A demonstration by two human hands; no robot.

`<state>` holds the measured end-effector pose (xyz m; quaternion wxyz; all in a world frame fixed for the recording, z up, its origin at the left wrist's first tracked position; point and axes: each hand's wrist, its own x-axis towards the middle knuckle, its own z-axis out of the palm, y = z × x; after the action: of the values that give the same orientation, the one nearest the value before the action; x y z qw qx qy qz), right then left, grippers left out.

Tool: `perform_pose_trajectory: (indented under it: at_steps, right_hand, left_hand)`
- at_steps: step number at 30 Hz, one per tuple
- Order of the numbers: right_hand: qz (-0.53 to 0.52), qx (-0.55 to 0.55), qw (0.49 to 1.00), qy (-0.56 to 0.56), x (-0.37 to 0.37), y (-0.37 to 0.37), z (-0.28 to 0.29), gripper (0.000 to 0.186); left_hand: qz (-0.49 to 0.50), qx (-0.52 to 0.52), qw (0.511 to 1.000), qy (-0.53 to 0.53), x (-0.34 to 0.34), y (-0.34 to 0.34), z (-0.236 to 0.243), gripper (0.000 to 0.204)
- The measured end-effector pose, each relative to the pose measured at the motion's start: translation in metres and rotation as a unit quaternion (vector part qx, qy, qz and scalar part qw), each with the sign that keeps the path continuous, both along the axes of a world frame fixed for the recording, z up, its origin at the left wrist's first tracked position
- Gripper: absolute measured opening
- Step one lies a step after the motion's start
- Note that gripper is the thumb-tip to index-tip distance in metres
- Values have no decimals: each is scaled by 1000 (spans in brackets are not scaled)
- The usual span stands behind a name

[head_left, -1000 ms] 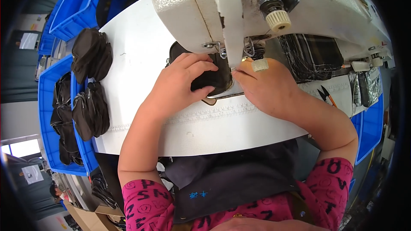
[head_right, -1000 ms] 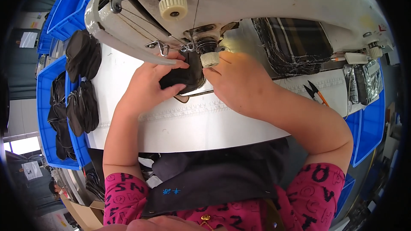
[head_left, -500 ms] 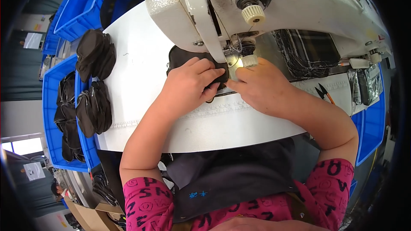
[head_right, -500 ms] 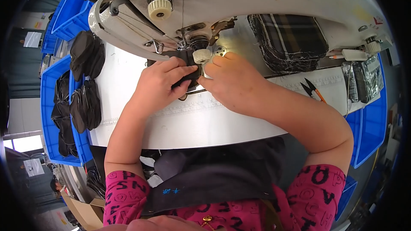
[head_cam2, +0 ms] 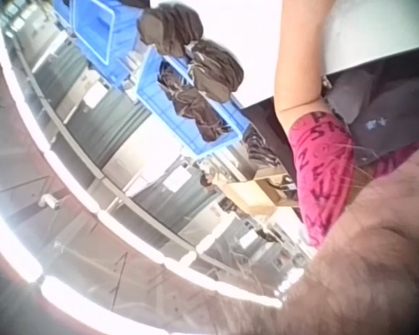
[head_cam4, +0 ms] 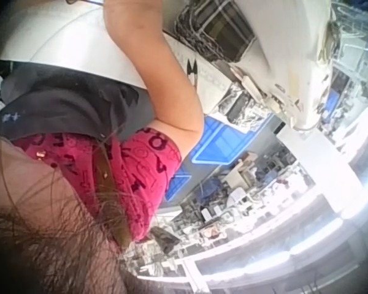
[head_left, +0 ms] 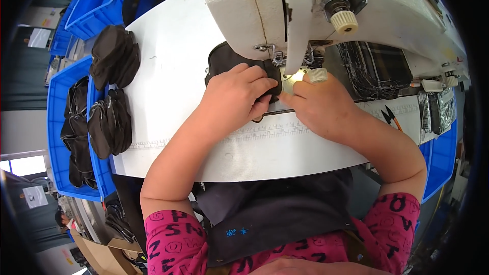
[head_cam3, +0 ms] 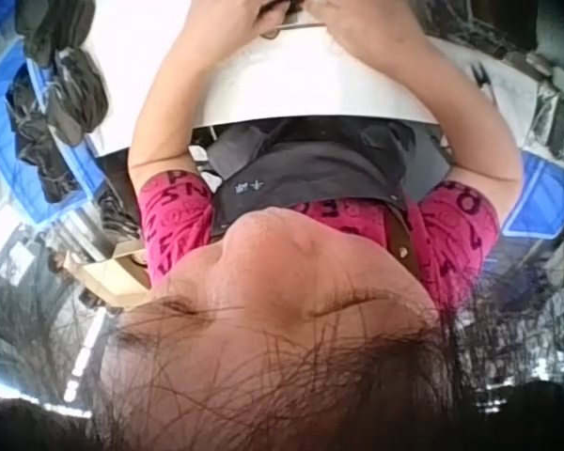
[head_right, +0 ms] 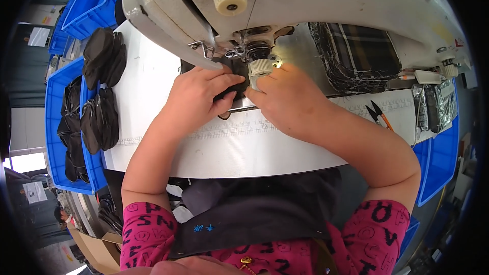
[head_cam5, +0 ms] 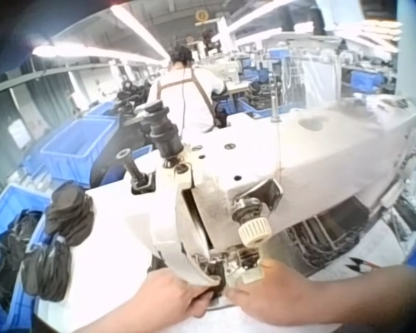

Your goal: Sewing pieces of leather or fabric together using an industrial sewing machine.

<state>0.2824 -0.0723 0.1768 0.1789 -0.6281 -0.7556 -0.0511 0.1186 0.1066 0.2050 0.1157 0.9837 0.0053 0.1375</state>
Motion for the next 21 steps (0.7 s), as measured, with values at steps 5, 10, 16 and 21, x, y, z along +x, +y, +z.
perform_pose_trajectory:
  at_steps: [5, 10, 16, 21]
  right_hand:
    - [-32, 0, 999, 6, 1, 5, -3, 33]
    - [-34, 9, 999, 2, 3, 4, -4, 35]
    - [-19, -2, 1000, -9, 1, 2, -3, 36]
    - [-9, 5, 1000, 5, 1, 3, -1, 37]
  left_hand:
    - [20, -10, 1000, -5, 4, 6, -5, 28]
    - [12, -81, 997, 11, 0, 13, 1, 30]
    - [-9, -171, 983, 62, 4, 24, -10, 26]
    - [4, -90, 996, 2, 7, 18, -14, 21]
